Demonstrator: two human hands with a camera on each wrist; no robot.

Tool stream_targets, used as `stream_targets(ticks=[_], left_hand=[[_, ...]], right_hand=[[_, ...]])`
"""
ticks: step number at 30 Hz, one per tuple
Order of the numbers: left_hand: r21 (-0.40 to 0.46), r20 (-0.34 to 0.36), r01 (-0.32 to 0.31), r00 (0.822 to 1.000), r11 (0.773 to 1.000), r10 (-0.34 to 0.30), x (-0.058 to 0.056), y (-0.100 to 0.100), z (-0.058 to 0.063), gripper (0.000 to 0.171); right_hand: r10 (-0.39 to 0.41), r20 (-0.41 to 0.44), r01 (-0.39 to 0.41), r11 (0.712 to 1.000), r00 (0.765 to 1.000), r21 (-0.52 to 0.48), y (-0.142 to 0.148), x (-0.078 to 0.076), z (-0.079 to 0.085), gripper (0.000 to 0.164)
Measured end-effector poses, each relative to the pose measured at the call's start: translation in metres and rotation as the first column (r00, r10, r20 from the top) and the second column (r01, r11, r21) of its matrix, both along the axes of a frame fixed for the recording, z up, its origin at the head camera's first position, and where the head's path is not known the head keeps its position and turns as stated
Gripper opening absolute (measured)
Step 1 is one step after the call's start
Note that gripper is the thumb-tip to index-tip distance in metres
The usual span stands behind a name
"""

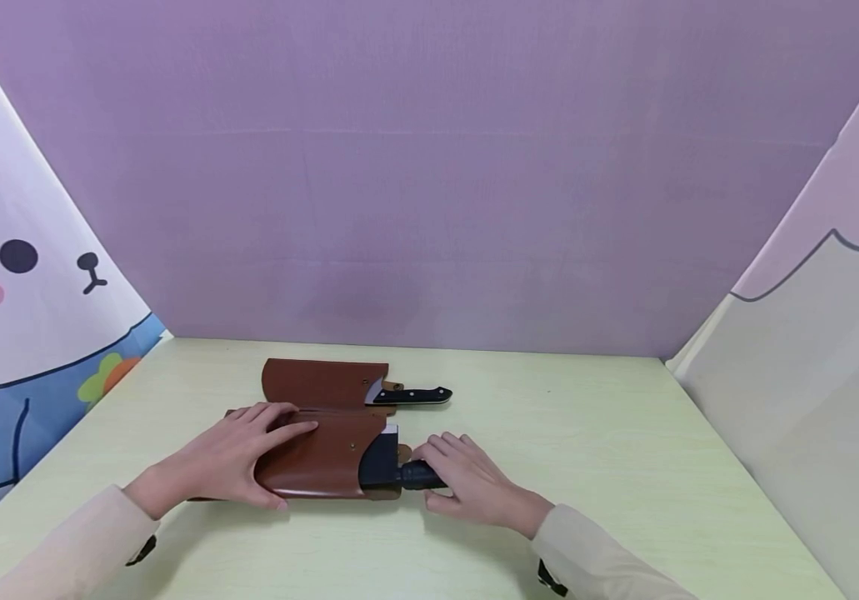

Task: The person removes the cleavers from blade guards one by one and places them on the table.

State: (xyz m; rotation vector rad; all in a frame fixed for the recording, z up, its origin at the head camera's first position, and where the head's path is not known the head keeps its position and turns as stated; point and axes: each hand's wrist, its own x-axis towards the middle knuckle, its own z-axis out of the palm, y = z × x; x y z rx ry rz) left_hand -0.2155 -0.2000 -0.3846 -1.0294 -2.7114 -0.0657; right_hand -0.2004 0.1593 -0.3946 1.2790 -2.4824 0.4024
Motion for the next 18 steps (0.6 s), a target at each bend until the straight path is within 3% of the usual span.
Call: stream_targets(ticks=[18], left_hand=[[-0.013, -0.001, -0.010, 1.000, 1.000, 0.010, -0.001, -0.005, -0.004, 0.098]], right_hand=[[0.020, -0.028, -0.020, 1.000, 0.999, -0.009, 0.012, 0.001, -0.001, 0.037]])
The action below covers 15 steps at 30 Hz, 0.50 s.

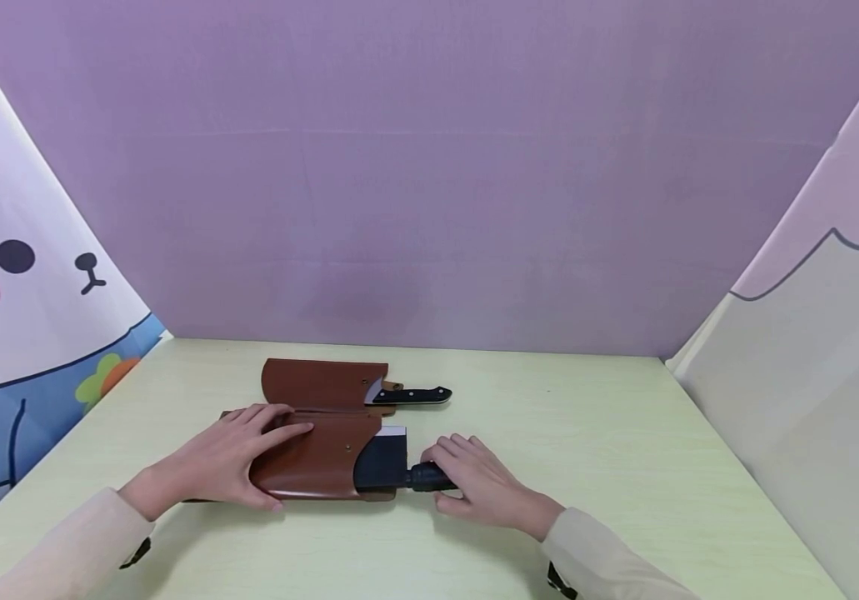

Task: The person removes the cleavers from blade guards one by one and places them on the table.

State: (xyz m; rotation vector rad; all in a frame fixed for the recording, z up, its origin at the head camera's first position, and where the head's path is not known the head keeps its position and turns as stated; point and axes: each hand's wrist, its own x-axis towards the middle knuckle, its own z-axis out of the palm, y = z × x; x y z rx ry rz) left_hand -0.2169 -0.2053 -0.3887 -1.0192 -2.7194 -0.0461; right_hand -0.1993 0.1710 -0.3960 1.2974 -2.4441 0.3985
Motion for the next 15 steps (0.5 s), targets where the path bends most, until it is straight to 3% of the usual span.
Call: stream_targets(ticks=[15], left_hand=[[0.001, -0.006, 0.005, 1.000, 1.000, -0.005, -0.0005, -0.0018, -0.0022, 0.099]], right_hand=[[0.018, -0.025, -0.018, 1.000, 1.000, -0.019, 0.0065, -0.0005, -0.0026, 0.039]])
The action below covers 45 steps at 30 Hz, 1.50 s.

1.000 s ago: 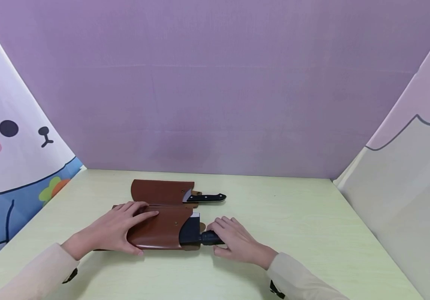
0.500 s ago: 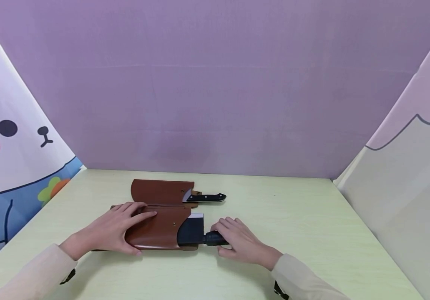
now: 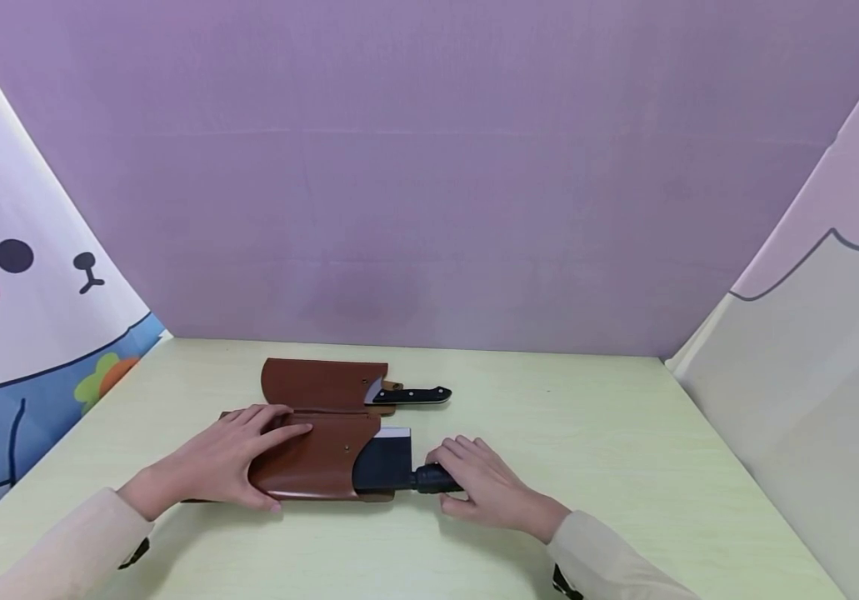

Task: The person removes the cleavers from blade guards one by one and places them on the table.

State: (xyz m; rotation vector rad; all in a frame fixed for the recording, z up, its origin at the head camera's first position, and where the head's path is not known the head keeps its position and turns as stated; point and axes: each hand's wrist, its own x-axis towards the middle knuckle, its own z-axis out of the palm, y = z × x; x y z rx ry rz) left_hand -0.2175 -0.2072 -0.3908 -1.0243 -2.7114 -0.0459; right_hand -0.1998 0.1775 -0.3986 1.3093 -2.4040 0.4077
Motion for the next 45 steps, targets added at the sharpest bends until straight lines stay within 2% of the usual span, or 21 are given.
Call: stream_targets(ticks=[11, 24, 38, 45], left_hand=[[0.002, 0.015, -0.002, 1.000, 1.000, 0.002, 0.001, -0.001, 0.001, 0.098], [0.017, -0.013, 0.017, 1.000, 1.000, -0.017, 0.001, -0.003, -0.002, 0.098], [0.022, 0.023, -0.006, 1.000, 1.000, 0.005, 0.001, -0.009, -0.003, 0.098], [0.034, 0.024, -0.001, 1.000, 0.999, 0.000, 0.002, -0.010, -0.002, 0.098]], right_hand=[[-0.009, 0.006, 0.009, 1.000, 1.000, 0.001, 0.005, 0.001, -0.001, 0.039], [0.004, -0.007, -0.004, 1.000, 1.000, -0.017, 0.010, 0.002, -0.003, 0.039], [0.003, -0.024, -0.003, 0.999, 1.000, -0.032, 0.017, 0.004, -0.002, 0.040], [-0.013, 0.000, 0.013, 1.000, 1.000, -0.016, 0.021, 0.004, -0.002, 0.040]])
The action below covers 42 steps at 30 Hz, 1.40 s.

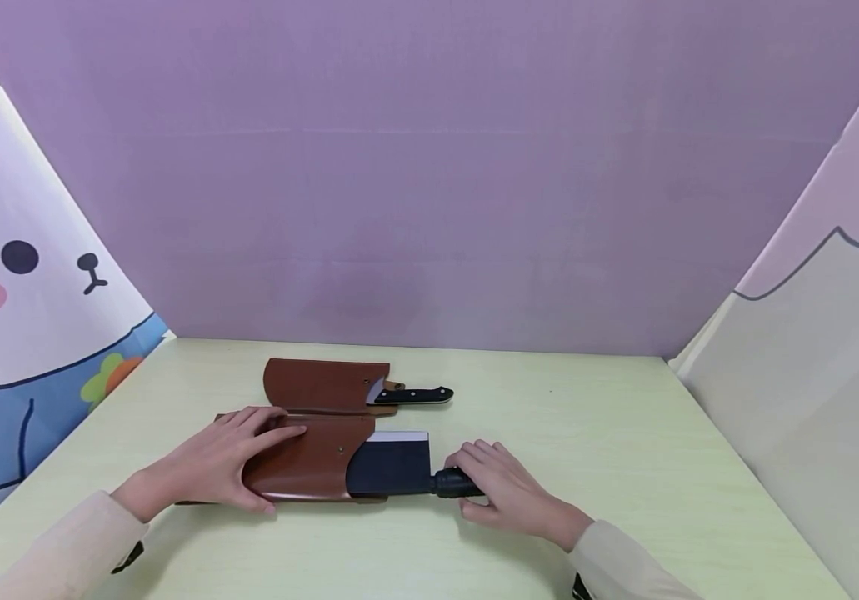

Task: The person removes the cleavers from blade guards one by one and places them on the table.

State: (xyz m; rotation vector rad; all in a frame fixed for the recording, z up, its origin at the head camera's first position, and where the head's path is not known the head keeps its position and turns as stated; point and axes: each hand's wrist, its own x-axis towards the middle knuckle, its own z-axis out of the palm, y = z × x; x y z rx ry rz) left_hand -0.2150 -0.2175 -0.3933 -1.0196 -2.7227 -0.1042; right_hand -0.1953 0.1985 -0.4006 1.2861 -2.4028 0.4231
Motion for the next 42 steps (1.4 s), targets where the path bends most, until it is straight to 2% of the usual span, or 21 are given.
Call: stream_targets(ticks=[16, 29, 36, 42], left_hand=[[0.025, -0.026, -0.002, 1.000, 1.000, 0.003, -0.001, -0.008, -0.002, 0.098], [0.031, 0.029, -0.026, 0.999, 0.999, 0.025, 0.001, -0.012, -0.001, 0.097], [0.033, 0.026, -0.025, 0.999, 0.999, 0.024, 0.001, -0.014, -0.001, 0.097], [0.021, 0.071, -0.045, 0.997, 0.999, 0.043, 0.002, -0.016, 0.000, 0.097]], right_hand=[[0.019, -0.048, -0.020, 1.000, 0.999, -0.022, 0.011, -0.001, -0.004, 0.041], [0.012, -0.029, -0.012, 1.000, 1.000, -0.015, 0.018, 0.001, -0.004, 0.040], [0.038, -0.031, -0.039, 0.999, 0.999, -0.034, 0.022, 0.000, -0.003, 0.040], [0.036, -0.032, -0.037, 0.999, 0.999, -0.029, 0.026, 0.000, -0.003, 0.041]])
